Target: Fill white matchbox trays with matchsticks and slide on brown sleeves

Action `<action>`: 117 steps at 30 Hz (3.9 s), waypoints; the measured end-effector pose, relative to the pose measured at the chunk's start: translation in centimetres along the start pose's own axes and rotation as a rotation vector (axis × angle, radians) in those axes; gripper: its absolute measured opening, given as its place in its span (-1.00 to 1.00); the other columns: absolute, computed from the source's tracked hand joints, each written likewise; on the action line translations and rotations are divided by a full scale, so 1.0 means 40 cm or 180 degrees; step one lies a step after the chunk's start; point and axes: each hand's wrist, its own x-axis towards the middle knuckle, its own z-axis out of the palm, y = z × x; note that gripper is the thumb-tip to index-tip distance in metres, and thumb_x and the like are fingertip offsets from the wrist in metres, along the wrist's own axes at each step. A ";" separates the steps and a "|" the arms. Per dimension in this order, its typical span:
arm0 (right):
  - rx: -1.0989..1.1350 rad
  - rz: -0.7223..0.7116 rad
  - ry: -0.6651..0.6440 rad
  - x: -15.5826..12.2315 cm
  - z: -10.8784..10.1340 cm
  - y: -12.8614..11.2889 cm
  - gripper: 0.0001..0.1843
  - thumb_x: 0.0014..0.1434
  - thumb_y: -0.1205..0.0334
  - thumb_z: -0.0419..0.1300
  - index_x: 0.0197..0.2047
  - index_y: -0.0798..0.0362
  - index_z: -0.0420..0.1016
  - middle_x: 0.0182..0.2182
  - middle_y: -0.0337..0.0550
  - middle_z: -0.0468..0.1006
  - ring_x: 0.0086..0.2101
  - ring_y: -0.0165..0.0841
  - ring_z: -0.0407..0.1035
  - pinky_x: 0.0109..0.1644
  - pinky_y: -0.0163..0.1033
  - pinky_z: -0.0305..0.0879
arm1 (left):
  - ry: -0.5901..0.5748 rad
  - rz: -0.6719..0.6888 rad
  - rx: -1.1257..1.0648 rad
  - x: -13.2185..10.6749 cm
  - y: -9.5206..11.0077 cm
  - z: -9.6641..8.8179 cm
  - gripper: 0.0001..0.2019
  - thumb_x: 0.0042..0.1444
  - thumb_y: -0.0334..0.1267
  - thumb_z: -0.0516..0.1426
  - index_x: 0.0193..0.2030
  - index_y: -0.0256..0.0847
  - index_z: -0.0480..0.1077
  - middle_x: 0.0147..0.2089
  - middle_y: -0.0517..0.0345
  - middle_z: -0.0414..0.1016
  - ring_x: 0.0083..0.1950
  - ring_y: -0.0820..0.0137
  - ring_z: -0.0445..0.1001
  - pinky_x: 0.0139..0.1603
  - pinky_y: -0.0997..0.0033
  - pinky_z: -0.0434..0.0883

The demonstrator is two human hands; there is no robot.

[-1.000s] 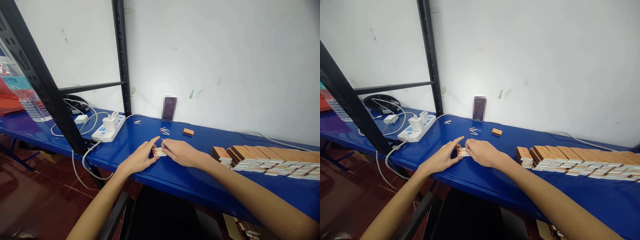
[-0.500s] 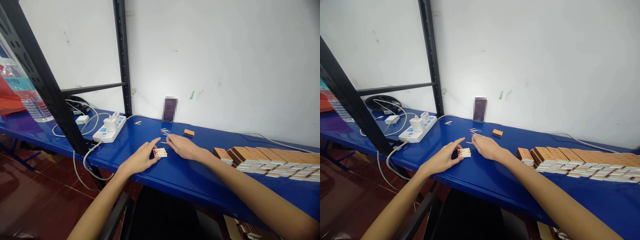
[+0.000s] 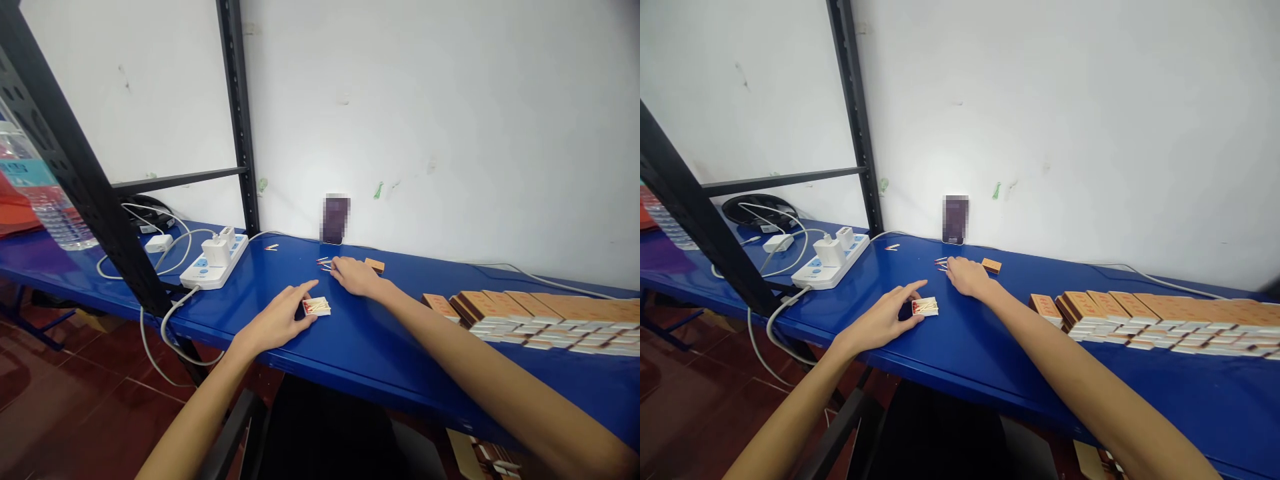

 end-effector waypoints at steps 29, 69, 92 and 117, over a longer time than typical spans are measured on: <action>0.0108 0.0087 -0.0038 0.026 0.013 0.013 -0.70 0.40 0.20 -0.19 -0.05 0.12 0.30 -0.05 0.14 0.51 -0.11 -0.14 0.45 -0.13 -0.16 0.25 | -0.0027 -0.0028 -0.0008 0.003 0.002 -0.003 -0.34 0.23 -0.18 0.12 0.42 0.03 -0.06 0.04 0.09 0.41 0.09 0.23 0.35 0.19 0.15 0.27; 0.0933 -0.1276 0.0122 -0.144 -0.039 -0.063 -0.77 0.38 0.17 -0.11 -0.26 0.02 0.28 -0.28 -0.14 0.45 -0.31 -0.34 0.34 -0.22 -0.24 0.20 | 0.0027 0.0044 0.0075 0.004 -0.009 0.004 -0.32 0.24 -0.18 0.12 0.43 -0.01 -0.09 0.10 0.08 0.42 0.14 0.23 0.35 0.21 0.18 0.27; 0.0324 -0.0044 -0.0097 0.016 0.004 -0.005 -0.72 0.39 0.19 -0.16 -0.05 0.09 0.30 -0.07 0.05 0.32 -0.26 -0.26 0.41 -0.15 -0.15 0.28 | -0.0004 0.0006 0.0165 0.003 0.002 -0.001 -0.41 0.25 -0.17 0.10 0.39 0.00 0.04 0.12 0.07 0.41 0.14 0.21 0.37 0.20 0.14 0.29; 0.0334 0.0232 0.0060 0.125 0.043 0.005 -0.68 0.38 0.23 -0.14 0.11 0.01 0.27 0.04 0.09 0.33 -0.08 -0.12 0.43 -0.08 -0.06 0.29 | -0.0027 0.0277 0.0286 0.005 0.006 -0.005 -0.61 0.27 -0.18 0.09 0.24 -0.07 0.30 0.10 0.06 0.43 0.13 0.23 0.35 0.21 0.16 0.27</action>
